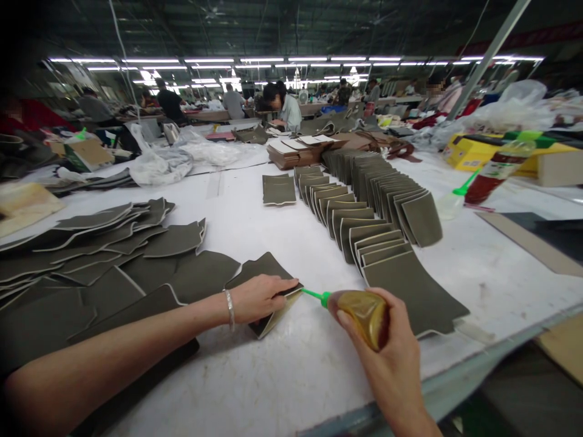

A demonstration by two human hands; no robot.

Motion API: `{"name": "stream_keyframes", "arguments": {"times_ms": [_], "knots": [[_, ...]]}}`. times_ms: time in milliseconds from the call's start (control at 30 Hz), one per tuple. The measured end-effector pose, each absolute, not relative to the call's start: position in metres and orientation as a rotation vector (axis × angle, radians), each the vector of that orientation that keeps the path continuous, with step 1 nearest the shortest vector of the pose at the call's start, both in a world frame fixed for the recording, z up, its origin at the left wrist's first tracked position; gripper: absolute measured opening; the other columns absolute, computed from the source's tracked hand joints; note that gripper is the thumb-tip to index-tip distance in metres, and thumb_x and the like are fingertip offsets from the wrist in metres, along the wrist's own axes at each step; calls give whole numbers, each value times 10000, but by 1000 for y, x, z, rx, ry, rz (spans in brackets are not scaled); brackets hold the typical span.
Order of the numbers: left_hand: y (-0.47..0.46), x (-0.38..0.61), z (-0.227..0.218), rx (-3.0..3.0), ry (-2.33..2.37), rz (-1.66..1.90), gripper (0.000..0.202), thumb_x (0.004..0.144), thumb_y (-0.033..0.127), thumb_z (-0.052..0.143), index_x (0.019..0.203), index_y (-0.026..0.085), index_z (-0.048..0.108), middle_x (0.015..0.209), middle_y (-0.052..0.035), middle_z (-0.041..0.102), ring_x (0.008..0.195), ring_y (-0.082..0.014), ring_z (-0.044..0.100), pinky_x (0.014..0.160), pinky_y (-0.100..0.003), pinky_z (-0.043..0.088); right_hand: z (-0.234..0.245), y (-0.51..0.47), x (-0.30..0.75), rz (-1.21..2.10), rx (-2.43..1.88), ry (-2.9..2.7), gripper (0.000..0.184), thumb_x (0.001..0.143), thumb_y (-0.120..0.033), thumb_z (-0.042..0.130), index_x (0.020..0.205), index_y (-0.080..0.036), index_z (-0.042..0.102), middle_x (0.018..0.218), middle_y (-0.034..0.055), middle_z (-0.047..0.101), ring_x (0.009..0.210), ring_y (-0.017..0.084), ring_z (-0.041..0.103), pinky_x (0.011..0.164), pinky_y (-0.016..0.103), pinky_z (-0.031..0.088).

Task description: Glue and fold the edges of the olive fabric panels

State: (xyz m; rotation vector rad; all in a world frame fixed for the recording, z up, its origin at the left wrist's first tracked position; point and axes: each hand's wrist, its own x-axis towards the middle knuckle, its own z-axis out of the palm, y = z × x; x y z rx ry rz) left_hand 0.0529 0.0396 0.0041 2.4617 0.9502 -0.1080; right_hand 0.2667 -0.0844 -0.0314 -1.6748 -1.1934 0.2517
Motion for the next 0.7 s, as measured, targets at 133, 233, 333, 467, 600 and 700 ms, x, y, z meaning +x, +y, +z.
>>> {"name": "stream_keyframes", "arguments": {"times_ms": [133,233,333,467,600,700], "knots": [[39,52,7,2450,947,-102,542,863,184,416,1398,139,488,1288,-114,623,1052,-264,640,934,-357,481,-31,-96,255,422,-1703,-1140,540,751,-594,711,1130,-243,554,981,29,636,868,254,611,707,311,487],[37,52,11,2421,963,-98,554,859,170,407,1407,133,476,1294,-115,618,985,-242,663,883,-325,497,-28,-110,236,604,-1666,-1089,456,792,-572,671,1084,-240,560,978,12,636,878,228,603,743,271,479],[35,52,16,2372,984,-115,574,860,157,382,1430,129,446,1340,-123,582,844,-210,686,785,-298,517,-25,-114,227,737,-1607,-1054,426,807,-548,664,1080,-242,552,956,-5,634,873,206,593,746,240,471],[34,52,18,2347,997,-118,581,858,169,383,1435,146,442,1377,-122,551,806,-212,689,719,-295,517,-30,-107,238,676,-1615,-996,513,743,-564,726,1080,-216,559,958,25,648,868,232,608,737,269,489],[34,52,17,2331,993,-114,584,853,160,381,1433,145,445,1381,-123,547,756,-198,687,674,-287,517,-31,-109,236,676,-1613,-1010,518,751,-568,721,1098,-225,546,978,14,636,894,221,600,767,256,467],[34,51,16,2323,1002,-94,584,852,159,383,1432,148,448,1379,-123,549,741,-192,686,670,-284,519,-28,-115,224,775,-1593,-1040,462,804,-563,670,1106,-242,533,951,-10,625,868,198,584,765,236,452]]}}
